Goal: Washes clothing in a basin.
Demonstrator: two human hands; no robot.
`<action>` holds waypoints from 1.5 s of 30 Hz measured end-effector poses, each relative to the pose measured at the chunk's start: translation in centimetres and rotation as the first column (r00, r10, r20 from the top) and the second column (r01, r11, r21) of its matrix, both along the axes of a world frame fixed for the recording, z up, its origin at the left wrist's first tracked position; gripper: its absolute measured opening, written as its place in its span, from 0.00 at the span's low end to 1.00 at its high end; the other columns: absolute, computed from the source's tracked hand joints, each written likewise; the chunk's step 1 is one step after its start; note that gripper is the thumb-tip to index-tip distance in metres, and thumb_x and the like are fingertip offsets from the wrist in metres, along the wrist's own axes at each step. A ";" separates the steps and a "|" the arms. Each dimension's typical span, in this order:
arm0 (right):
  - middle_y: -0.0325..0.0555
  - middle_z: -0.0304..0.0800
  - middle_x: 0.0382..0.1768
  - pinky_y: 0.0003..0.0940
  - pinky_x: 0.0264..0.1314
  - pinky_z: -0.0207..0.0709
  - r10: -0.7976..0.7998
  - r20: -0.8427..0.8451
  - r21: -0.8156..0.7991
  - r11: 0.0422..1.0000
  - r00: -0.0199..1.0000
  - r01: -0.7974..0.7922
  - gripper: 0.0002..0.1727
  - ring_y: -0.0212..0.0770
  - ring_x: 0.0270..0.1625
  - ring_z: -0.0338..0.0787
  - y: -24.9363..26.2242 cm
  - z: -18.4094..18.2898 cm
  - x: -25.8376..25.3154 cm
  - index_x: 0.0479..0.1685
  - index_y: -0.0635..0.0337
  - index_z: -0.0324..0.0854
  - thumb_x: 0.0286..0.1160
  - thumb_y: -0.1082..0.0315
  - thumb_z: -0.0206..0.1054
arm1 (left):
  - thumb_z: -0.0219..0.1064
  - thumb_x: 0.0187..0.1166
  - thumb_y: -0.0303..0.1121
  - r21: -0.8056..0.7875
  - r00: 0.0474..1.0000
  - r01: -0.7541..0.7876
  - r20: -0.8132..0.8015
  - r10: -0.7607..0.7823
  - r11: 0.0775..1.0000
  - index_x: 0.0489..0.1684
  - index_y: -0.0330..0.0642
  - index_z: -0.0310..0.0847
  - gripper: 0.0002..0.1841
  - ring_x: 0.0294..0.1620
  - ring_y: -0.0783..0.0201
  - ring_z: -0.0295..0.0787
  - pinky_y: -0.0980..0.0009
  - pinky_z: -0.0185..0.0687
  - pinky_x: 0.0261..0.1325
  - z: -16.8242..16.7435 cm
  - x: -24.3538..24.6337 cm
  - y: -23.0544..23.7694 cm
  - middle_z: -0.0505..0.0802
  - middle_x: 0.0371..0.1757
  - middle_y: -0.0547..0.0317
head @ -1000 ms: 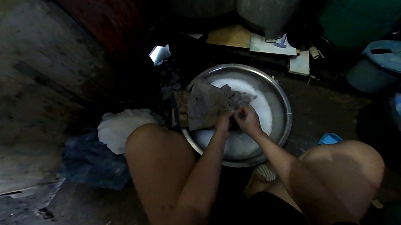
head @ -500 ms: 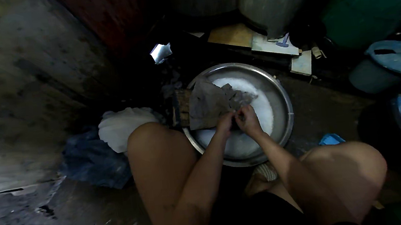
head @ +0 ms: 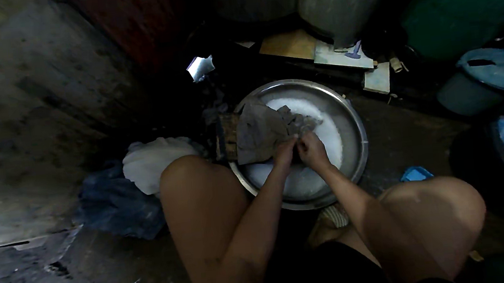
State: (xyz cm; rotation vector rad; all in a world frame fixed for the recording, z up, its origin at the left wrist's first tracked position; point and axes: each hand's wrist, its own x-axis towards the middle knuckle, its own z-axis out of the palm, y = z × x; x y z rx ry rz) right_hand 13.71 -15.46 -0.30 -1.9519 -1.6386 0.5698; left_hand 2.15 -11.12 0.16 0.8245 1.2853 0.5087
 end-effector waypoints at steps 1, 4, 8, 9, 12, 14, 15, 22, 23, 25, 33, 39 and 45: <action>0.67 0.89 0.55 0.55 0.73 0.78 0.021 0.027 0.015 1.000 0.999 -0.021 0.11 0.62 0.65 0.87 -0.1 -0.2 -0.1 0.47 0.74 0.88 0.78 0.73 0.64 | 0.66 0.86 0.47 0.004 1.000 0.002 -0.019 -0.002 1.000 0.66 0.27 0.79 0.27 0.67 0.47 0.82 0.52 0.76 0.71 0.0 0.0 0.0 0.86 0.65 0.35; 0.66 0.90 0.53 0.55 0.72 0.79 0.045 0.078 0.067 0.997 0.996 -0.050 0.12 0.63 0.64 0.88 -0.3 -0.9 -0.2 0.46 0.73 0.89 0.79 0.72 0.64 | 0.63 0.88 0.41 -0.037 0.999 -0.052 0.006 0.052 0.998 0.57 0.30 0.81 0.19 0.41 0.63 0.80 0.68 0.78 0.49 0.1 0.1 0.2 0.86 0.44 0.50; 0.67 0.89 0.54 0.53 0.69 0.82 -0.005 0.024 0.086 0.996 1.000 0.003 0.13 0.62 0.61 0.90 -0.5 -1.1 0.2 0.49 0.73 0.88 0.78 0.69 0.68 | 0.61 0.89 0.35 -0.142 0.974 -0.170 0.123 0.188 0.975 0.54 0.29 0.80 0.14 0.31 0.72 0.77 0.78 0.76 0.38 0.4 0.2 0.4 0.83 0.35 0.57; 0.67 0.89 0.53 0.52 0.68 0.82 -0.012 0.010 0.099 0.995 1.000 0.011 0.13 0.61 0.60 0.90 -0.5 -1.2 0.3 0.49 0.73 0.88 0.77 0.70 0.69 | 0.61 0.89 0.35 -0.152 0.968 -0.188 0.137 0.209 0.970 0.54 0.29 0.79 0.13 0.30 0.72 0.77 0.78 0.77 0.38 0.3 0.4 0.4 0.83 0.34 0.57; 0.67 0.88 0.51 0.52 0.65 0.84 -0.004 0.013 0.113 0.994 1.000 0.003 0.11 0.61 0.57 0.90 -0.5 -1.3 0.4 0.48 0.73 0.88 0.75 0.73 0.69 | 0.60 0.90 0.35 -0.188 0.954 -0.213 0.171 0.245 0.959 0.54 0.30 0.78 0.13 0.28 0.71 0.79 0.78 0.80 0.38 0.1 0.6 0.2 0.83 0.32 0.58; 0.67 0.88 0.51 0.54 0.66 0.82 0.032 0.056 0.077 0.996 0.998 -0.036 0.10 0.62 0.59 0.89 -0.4 -1.1 0.7 0.46 0.72 0.89 0.76 0.73 0.67 | 0.61 0.89 0.33 -0.224 0.941 -0.234 0.191 0.278 0.946 0.54 0.30 0.77 0.11 0.28 0.71 0.81 0.78 0.82 0.38 0.1 0.6 0.2 0.84 0.31 0.57; 0.67 0.88 0.50 0.55 0.66 0.82 0.048 0.083 0.075 0.996 0.995 -0.055 0.10 0.62 0.59 0.88 -0.4 -1.0 0.7 0.45 0.71 0.89 0.76 0.72 0.67 | 0.61 0.88 0.31 -0.237 0.937 -0.243 0.195 0.291 0.941 0.52 0.31 0.77 0.10 0.27 0.71 0.82 0.78 0.83 0.37 0.2 0.6 0.2 0.84 0.30 0.57; 0.65 0.90 0.46 0.56 0.60 0.85 0.059 0.181 0.153 0.984 0.982 -0.087 0.11 0.63 0.55 0.91 -0.6 -1.7 0.8 0.40 0.71 0.88 0.76 0.68 0.69 | 0.59 0.90 0.32 -0.161 0.942 -0.242 0.198 0.272 0.957 0.51 0.27 0.78 0.12 0.28 0.70 0.83 0.76 0.84 0.40 -0.3 0.3 -0.4 0.85 0.30 0.56; 0.65 0.90 0.45 0.56 0.61 0.84 0.068 0.183 0.136 0.986 0.981 -0.094 0.11 0.63 0.55 0.91 -0.7 -1.5 0.8 0.39 0.72 0.88 0.76 0.68 0.68 | 0.59 0.91 0.34 -0.140 0.949 -0.222 0.197 0.247 0.965 0.53 0.26 0.78 0.14 0.30 0.70 0.83 0.76 0.85 0.41 -0.5 0.2 -0.5 0.85 0.32 0.55; 0.65 0.90 0.46 0.56 0.62 0.84 0.085 0.174 0.100 0.990 0.981 -0.104 0.12 0.63 0.56 0.91 -0.7 -1.2 0.7 0.40 0.73 0.87 0.77 0.69 0.67 | 0.59 0.91 0.37 -0.133 0.965 -0.169 0.179 0.192 0.977 0.56 0.26 0.78 0.17 0.31 0.69 0.84 0.75 0.85 0.42 -0.8 0.0 -0.6 0.85 0.35 0.54; 0.66 0.90 0.44 0.55 0.65 0.82 0.134 0.200 0.167 0.972 0.971 -0.168 0.09 0.65 0.57 0.90 -0.8 -1.1 0.8 0.40 0.73 0.88 0.75 0.74 0.65 | 0.51 0.94 0.45 -0.089 0.997 -0.024 0.067 0.030 0.996 0.51 0.32 0.82 0.22 0.32 0.69 0.79 0.74 0.77 0.40 -0.6 0.2 -0.8 0.83 0.34 0.58; 0.64 0.92 0.47 0.56 0.68 0.81 0.163 0.217 0.138 0.971 0.962 -0.196 0.11 0.64 0.59 0.90 -0.9 -1.2 0.1 0.43 0.70 0.89 0.78 0.71 0.65 | 0.45 0.96 0.46 -0.070 0.999 0.015 -0.037 -0.018 0.997 0.59 0.29 0.79 0.26 0.40 0.61 0.80 0.66 0.78 0.49 -0.3 0.2 -0.9 0.85 0.44 0.48; 0.64 0.92 0.45 0.57 0.64 0.83 0.184 0.251 0.204 0.950 0.950 -0.237 0.09 0.65 0.55 0.91 -1.0 -1.2 -0.4 0.46 0.67 0.91 0.74 0.73 0.66 | 0.45 0.97 0.41 -0.082 0.999 -0.013 -0.043 0.009 0.997 0.66 0.29 0.75 0.22 0.44 0.58 0.80 0.64 0.78 0.50 -0.9 0.4 -0.3 0.84 0.50 0.45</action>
